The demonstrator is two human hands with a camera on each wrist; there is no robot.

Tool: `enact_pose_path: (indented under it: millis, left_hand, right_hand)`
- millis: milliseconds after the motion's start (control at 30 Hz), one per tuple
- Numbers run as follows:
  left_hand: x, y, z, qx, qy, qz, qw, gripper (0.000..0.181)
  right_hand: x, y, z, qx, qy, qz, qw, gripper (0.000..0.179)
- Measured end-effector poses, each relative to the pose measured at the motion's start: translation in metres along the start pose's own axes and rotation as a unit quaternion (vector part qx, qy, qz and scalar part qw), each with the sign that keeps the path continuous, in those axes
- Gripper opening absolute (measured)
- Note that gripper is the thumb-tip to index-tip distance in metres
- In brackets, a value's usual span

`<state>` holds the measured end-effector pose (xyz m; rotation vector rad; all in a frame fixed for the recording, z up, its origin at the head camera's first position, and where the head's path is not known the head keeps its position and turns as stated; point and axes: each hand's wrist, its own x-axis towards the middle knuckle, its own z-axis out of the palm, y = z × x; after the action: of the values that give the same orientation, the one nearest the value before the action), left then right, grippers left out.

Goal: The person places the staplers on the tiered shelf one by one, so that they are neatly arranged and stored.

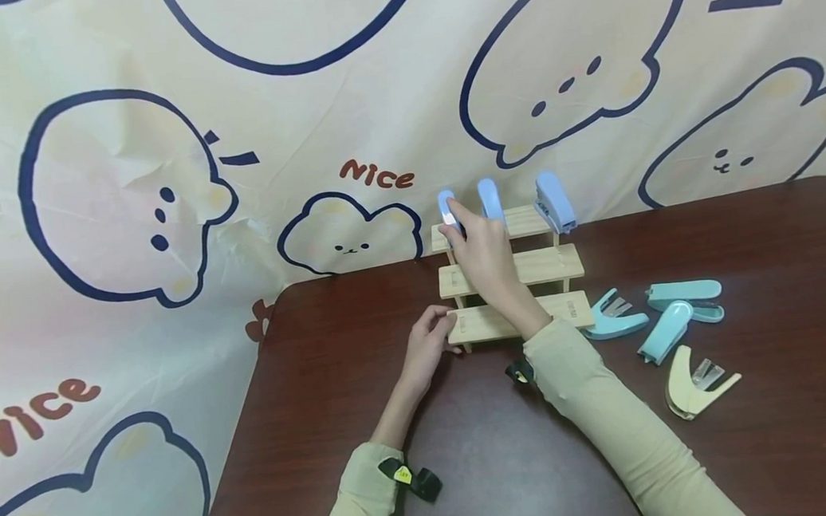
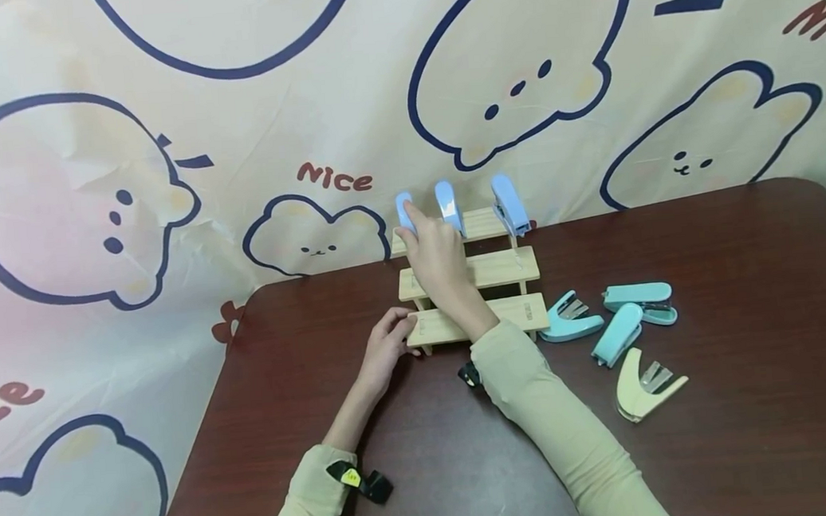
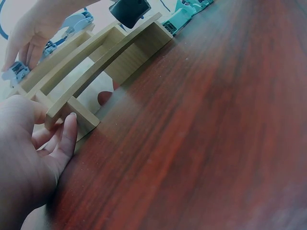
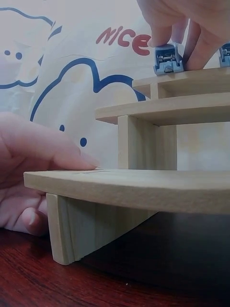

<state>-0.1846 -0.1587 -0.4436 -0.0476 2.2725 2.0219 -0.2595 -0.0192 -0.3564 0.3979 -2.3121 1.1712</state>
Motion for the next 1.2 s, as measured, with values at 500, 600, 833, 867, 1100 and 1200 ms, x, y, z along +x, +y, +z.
enact_pose_path:
  millis: [500, 600, 833, 867, 1100, 1200]
  left_hand:
    - [0.0034, -0.0108, 0.0006, -0.006, 0.006, 0.021, 0.9997, 0.031]
    - [0.0032, -0.0108, 0.0005, -0.009, 0.005, 0.02, 0.9997, 0.031]
    - [0.0021, -0.0103, -0.0003, -0.012, 0.002, 0.014, 0.9998, 0.029]
    - [0.002, -0.0105, -0.0002, -0.011, 0.003, 0.015, 0.9998, 0.029]
    - [0.0032, -0.0102, -0.0003, -0.007, 0.002, 0.014, 0.9999, 0.028]
    - [0.0029, -0.0104, -0.0006, -0.008, 0.003, 0.011, 0.9999, 0.029]
  right_hand:
    - [0.0003, -0.0012, -0.0034, -0.001, -0.02, 0.013, 0.9997, 0.049]
    - [-0.0001, -0.0008, -0.0035, -0.002, -0.023, 0.012, 0.9997, 0.052]
    - [-0.001, -0.0007, -0.0026, -0.005, -0.028, 0.017, 0.9995, 0.054]
    - [-0.0011, -0.0008, -0.0023, -0.005, -0.028, 0.019, 0.9994, 0.054]
    - [-0.0009, -0.0014, -0.0024, -0.004, -0.028, 0.023, 0.9993, 0.054]
    - [-0.0014, -0.0008, -0.0021, -0.003, -0.028, 0.018, 0.9994, 0.054]
